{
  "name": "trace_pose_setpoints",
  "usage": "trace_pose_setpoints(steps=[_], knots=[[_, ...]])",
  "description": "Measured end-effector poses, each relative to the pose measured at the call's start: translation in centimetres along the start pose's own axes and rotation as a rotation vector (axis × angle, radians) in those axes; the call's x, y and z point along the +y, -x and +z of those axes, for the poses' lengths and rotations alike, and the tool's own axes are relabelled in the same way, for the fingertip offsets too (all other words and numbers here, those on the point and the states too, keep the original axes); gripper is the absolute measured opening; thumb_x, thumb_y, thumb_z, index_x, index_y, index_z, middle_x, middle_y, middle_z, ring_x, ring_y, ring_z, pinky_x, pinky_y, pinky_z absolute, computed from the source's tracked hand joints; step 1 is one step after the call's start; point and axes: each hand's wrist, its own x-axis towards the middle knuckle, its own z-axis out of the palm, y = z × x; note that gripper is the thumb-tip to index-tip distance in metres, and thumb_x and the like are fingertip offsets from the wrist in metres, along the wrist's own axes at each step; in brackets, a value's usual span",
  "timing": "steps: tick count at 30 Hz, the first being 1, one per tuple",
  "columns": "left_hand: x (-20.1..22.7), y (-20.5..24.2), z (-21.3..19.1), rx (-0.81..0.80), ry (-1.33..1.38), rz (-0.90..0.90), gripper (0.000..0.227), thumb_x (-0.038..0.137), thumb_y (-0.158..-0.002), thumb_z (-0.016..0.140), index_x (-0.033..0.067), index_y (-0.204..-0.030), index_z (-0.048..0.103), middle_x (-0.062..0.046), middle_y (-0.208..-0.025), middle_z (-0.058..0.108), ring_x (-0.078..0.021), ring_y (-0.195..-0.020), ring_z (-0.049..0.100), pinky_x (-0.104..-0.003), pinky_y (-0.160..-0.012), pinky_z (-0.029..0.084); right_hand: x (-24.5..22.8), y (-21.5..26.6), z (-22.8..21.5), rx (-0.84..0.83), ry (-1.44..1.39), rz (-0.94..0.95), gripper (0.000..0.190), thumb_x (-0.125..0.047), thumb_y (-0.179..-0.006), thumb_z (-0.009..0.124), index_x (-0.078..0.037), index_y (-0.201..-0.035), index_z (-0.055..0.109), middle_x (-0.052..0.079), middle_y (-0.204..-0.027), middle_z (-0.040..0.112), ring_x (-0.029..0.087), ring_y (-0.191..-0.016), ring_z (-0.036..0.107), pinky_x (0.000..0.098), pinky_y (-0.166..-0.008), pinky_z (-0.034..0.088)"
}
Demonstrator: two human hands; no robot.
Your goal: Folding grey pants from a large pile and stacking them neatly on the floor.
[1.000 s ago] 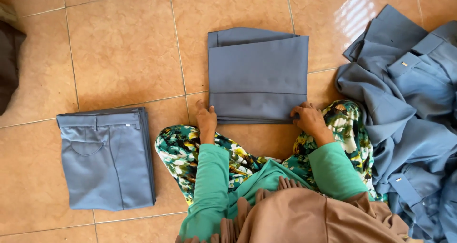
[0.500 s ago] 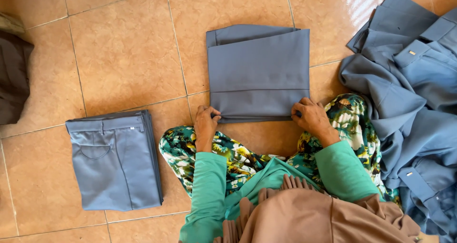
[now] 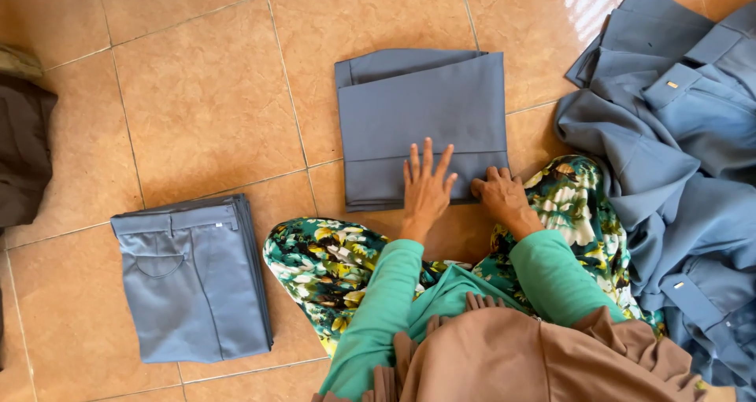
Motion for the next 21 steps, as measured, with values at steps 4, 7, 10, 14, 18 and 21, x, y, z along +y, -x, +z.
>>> trace_pose_setpoints(steps=[4,7,10,14,18,21], knots=[[-3.0,1.3,2.8,-0.040,-0.164,-0.178,0.061,0.051,-0.107,0.037,0.0302,-0.163,0.024,-0.015,-0.171,0.016,-0.0419,-0.157,0.011,-0.067,-0.121,0.006,0.6,0.0,1.0,-0.003,-0.022,-0.007,0.013,-0.033,-0.089,0.063,-0.034,-0.102,0.068,0.005,-0.109,0.051,0.030,-0.106,0.054,0.0440,-0.081,0.051],[-6.6,2.0,2.6,0.063,-0.287,-0.381,0.063,0.050,-0.108,0.035,0.0262,-0.165,0.020,-0.018,-0.171,0.014,-0.0437,-0.155,0.011,-0.061,-0.123,0.005,0.6,-0.5,1.7,-0.003,-0.054,-0.009,0.014,-0.033,-0.088,0.065,-0.034,-0.102,0.066,0.002,-0.109,0.049,0.029,-0.109,0.053,0.0446,-0.085,0.051],[-8.9,2.3,2.2,0.145,-0.319,-0.601,0.061,0.044,-0.110,0.029,0.0226,-0.165,0.016,-0.019,-0.170,0.011,-0.0445,-0.154,0.010,-0.059,-0.122,0.011,0.4,-0.7,2.2,0.026,-0.062,-0.009,0.020,-0.035,-0.082,0.067,-0.031,-0.100,0.062,0.004,-0.110,0.049,0.031,-0.111,0.051,0.0470,-0.090,0.050],[-15.6,2.5,4.4,0.263,-0.026,-0.864,0.086,0.046,-0.094,0.061,0.0154,-0.163,0.020,-0.023,-0.157,0.034,-0.0422,-0.138,0.043,-0.057,-0.109,0.041,0.2,-1.1,0.5,0.043,-0.151,0.077,0.043,-0.032,-0.081,0.068,-0.028,-0.121,0.053,0.007,-0.118,0.046,0.035,-0.119,0.050,0.0563,-0.100,0.045],[-20.9,3.0,7.0,0.167,0.377,-0.993,0.121,0.053,-0.075,0.085,0.0118,-0.164,0.014,-0.028,-0.153,0.044,-0.0407,-0.139,0.049,-0.052,-0.110,0.044,-0.6,-0.3,-3.3,0.053,-0.141,0.119,0.068,-0.032,-0.082,0.064,-0.028,-0.146,0.040,0.013,-0.134,0.043,0.039,-0.130,0.045,0.0670,-0.111,0.038],[-18.1,2.6,4.1,0.148,0.614,-1.052,0.101,0.045,-0.066,0.091,0.0015,-0.147,0.050,-0.028,-0.137,0.060,-0.0413,-0.122,0.064,-0.052,-0.090,0.058,-0.3,-0.7,-2.3,0.097,-0.101,0.111,0.085,-0.035,-0.077,0.066,-0.031,-0.155,0.034,0.014,-0.147,0.036,0.038,-0.136,0.038,0.0681,-0.109,0.037]])
